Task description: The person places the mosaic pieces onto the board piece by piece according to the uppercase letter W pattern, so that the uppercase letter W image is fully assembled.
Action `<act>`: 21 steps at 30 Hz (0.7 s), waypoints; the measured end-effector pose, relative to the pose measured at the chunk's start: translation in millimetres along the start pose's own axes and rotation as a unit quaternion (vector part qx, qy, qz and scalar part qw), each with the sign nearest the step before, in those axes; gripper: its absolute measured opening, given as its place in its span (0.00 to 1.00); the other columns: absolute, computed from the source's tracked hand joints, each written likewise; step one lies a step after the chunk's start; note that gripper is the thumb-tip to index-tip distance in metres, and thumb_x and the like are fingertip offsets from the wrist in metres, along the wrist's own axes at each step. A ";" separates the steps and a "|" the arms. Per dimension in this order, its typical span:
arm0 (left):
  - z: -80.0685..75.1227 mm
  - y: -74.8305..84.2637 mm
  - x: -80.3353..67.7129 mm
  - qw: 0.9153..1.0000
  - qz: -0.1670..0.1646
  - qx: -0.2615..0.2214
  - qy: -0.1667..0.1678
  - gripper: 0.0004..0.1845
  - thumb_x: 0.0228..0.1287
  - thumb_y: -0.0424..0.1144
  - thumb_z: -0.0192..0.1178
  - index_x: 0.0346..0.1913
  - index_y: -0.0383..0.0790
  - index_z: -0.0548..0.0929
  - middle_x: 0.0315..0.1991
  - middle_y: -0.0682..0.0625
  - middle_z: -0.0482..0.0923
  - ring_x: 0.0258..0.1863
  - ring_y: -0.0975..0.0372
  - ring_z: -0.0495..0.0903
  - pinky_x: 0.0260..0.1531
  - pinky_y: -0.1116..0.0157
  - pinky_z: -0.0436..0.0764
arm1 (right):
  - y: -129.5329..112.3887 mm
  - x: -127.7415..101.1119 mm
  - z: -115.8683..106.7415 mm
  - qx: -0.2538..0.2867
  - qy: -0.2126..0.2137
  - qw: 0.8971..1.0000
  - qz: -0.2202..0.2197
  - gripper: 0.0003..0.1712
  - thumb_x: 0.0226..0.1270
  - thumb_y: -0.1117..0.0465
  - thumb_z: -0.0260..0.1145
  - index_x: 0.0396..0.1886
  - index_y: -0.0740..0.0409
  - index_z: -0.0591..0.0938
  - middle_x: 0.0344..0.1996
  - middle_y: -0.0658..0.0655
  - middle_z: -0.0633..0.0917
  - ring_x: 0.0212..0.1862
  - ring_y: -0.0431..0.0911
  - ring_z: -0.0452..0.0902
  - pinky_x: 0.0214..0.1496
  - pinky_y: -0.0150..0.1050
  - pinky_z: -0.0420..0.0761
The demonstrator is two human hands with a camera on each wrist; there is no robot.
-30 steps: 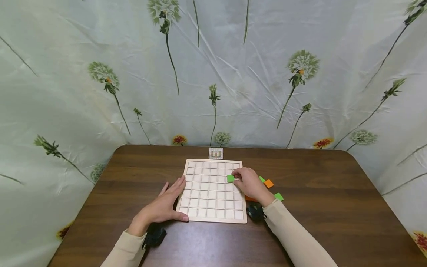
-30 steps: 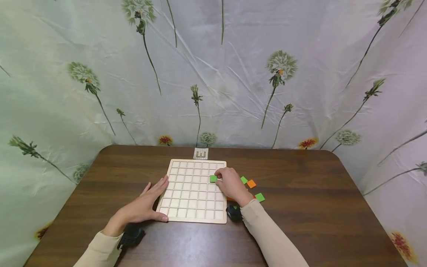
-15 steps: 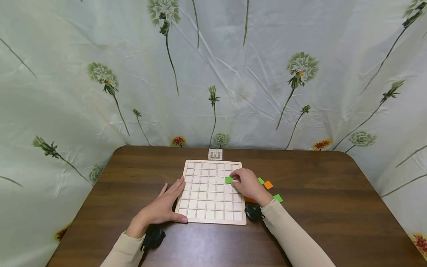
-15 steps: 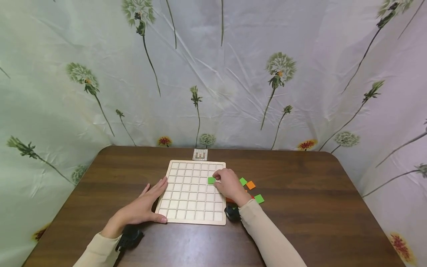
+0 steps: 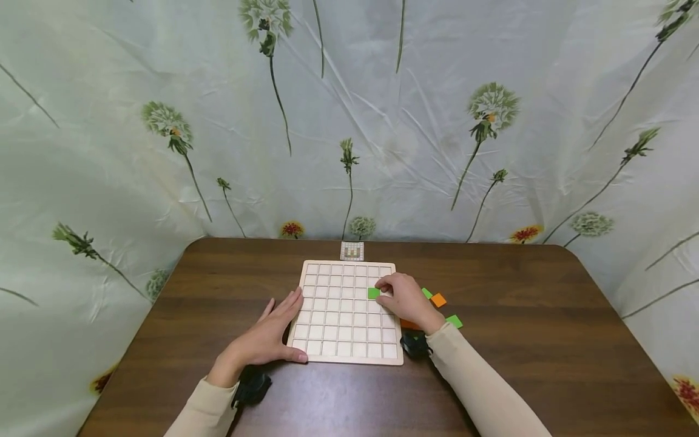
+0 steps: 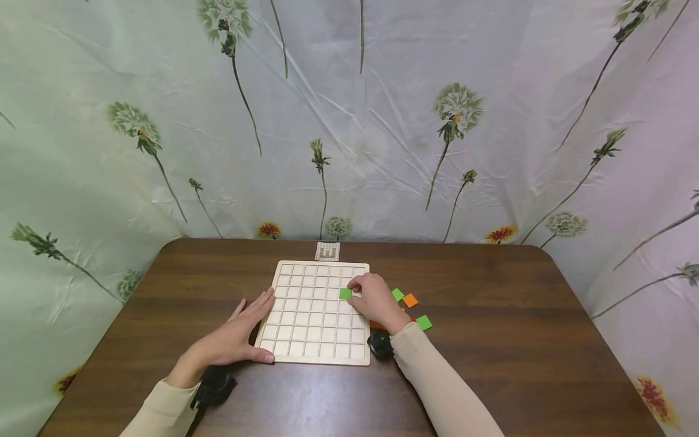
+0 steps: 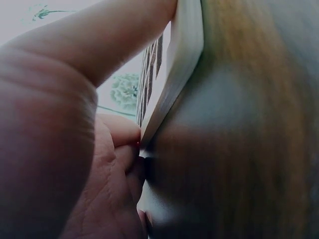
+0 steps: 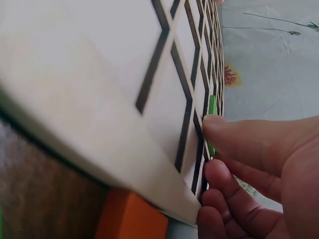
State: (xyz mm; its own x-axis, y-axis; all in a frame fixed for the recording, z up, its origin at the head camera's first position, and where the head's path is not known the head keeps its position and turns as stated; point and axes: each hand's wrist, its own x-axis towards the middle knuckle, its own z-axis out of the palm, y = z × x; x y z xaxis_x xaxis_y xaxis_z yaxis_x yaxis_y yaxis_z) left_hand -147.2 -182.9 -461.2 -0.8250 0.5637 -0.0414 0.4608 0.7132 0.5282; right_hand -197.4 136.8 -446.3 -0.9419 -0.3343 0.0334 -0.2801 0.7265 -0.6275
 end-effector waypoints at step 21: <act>-1.4 0.3 -0.2 1.000 0.007 0.001 0.003 0.64 0.40 0.67 0.66 0.72 0.35 0.46 0.74 0.46 0.37 0.72 0.55 0.39 0.66 0.46 0.36 | 31.3 -38.8 -47.3 0.028 0.069 0.997 0.018 0.19 0.59 0.57 0.68 0.50 0.58 0.80 0.44 0.55 0.81 0.42 0.48 0.76 0.46 0.46 0.76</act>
State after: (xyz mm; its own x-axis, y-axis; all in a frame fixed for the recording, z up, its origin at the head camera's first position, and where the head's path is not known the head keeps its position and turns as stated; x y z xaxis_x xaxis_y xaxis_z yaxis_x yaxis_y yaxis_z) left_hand -147.4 -183.3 -459.9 -0.8204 0.5710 -0.0282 0.4734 0.7062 0.5265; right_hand -178.3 200.8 -430.5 -0.9687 -0.2205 0.1139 -0.2384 0.7003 -0.6729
